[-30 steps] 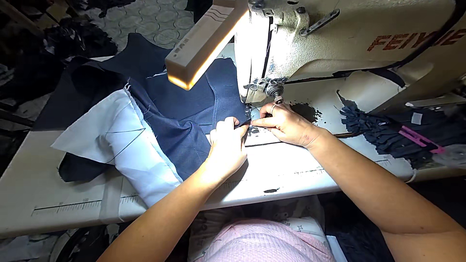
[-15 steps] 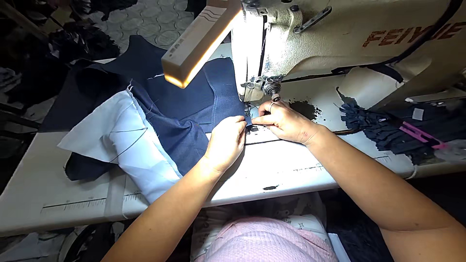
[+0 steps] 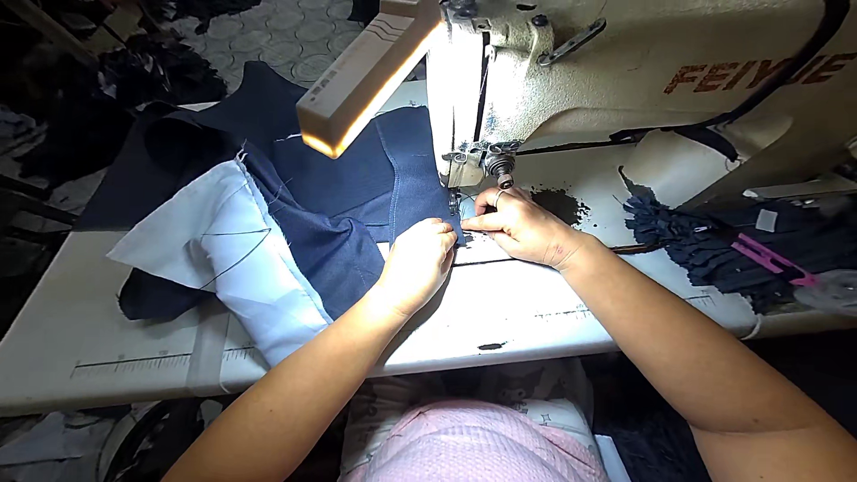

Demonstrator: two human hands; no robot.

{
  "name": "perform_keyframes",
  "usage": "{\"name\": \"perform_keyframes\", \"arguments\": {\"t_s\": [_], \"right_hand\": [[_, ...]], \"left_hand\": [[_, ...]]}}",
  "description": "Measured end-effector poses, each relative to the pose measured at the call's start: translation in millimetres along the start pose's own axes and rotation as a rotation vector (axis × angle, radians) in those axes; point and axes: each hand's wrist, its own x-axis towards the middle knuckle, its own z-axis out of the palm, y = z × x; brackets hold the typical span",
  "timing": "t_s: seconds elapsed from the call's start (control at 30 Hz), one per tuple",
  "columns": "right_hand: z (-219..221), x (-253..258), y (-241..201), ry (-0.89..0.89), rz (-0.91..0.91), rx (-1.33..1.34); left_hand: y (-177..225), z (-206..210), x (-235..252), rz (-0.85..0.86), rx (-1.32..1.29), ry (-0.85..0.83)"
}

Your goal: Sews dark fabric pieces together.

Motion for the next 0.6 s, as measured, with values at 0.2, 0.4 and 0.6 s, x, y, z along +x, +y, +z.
{"name": "perform_keyframes", "arguments": {"t_s": [0.2, 0.4, 0.6], "right_hand": [[0.5, -1.8, 0.5, 0.038, -0.031, 0.003], [2.7, -0.9, -5.6, 0.033, -0.147, -0.051], [5.2, -1.1, -3.7, 0.047, -0.104, -0.033]], "left_hand": [[-3.1, -4.5, 1.3, 0.061, 0.016, -0.102], [-36.1, -25.4, -7.2, 0.108, -0.184, -0.344], [-47.0, -22.3, -13.0, 0.14, -0.254, -0.322]]}}
